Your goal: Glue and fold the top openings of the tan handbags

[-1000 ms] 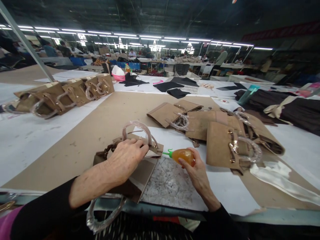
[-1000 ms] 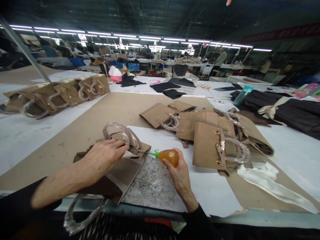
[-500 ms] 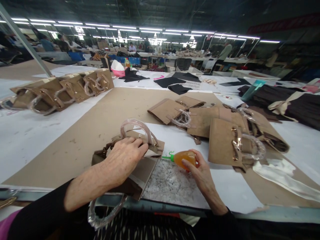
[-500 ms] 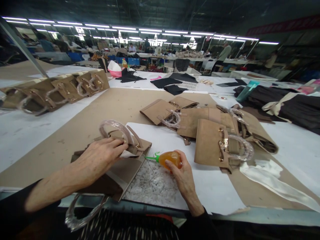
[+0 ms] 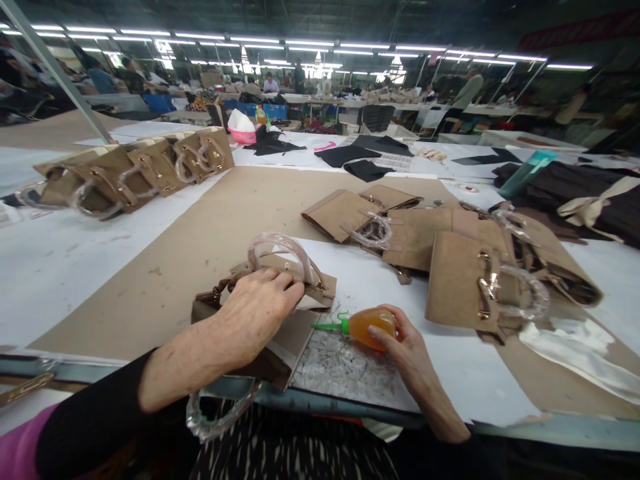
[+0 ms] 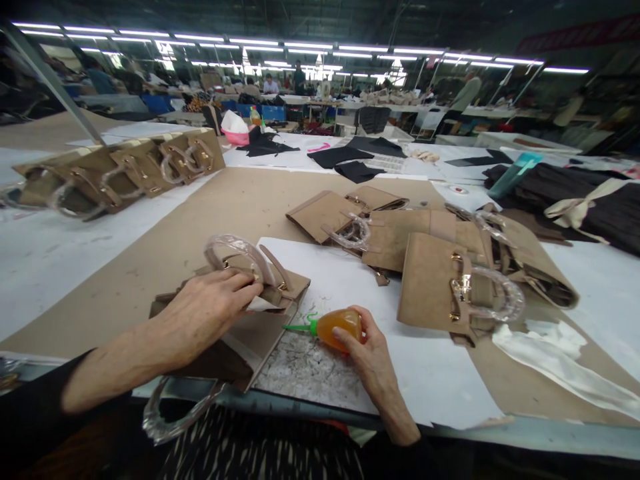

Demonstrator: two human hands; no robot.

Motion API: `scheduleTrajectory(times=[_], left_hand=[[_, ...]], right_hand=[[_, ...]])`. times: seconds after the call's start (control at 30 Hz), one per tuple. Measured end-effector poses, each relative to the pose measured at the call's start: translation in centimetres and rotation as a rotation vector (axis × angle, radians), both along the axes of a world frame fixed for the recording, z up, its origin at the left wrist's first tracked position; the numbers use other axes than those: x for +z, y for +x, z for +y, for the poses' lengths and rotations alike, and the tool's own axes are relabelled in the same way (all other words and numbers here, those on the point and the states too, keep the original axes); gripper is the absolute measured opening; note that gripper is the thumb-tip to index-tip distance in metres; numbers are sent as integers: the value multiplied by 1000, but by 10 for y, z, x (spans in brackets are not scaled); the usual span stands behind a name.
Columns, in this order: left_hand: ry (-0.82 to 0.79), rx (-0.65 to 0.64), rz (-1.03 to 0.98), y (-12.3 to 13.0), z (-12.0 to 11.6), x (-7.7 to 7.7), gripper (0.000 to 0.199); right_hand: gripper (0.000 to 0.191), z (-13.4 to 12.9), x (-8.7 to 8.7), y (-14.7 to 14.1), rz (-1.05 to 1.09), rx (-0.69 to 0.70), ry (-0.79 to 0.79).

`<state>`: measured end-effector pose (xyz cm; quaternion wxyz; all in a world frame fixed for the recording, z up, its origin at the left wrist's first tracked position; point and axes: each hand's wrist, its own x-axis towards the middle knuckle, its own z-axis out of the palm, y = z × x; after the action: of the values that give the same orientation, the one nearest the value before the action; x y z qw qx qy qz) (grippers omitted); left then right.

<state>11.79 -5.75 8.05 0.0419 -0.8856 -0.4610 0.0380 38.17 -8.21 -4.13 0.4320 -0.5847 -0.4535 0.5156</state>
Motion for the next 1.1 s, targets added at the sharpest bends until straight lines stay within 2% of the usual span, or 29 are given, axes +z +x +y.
scheduleTrajectory(times=[0.3,0.77,0.9,1.1], left_hand=[[19,-30,3,-1,-2,-2,11],[16,-33,8,-1,-1,-4,11],[14,-31,-1,-1,-1,-4,12],[15,-48,10,-2,-1,-4,12]], right_hand=[[46,-17,0,-5,39,98,-78],[47,-31,14,-16,47,111,-148],[47,-32,11,-18,40,99,-151],[50,-38,5,-18,43,155,-189]])
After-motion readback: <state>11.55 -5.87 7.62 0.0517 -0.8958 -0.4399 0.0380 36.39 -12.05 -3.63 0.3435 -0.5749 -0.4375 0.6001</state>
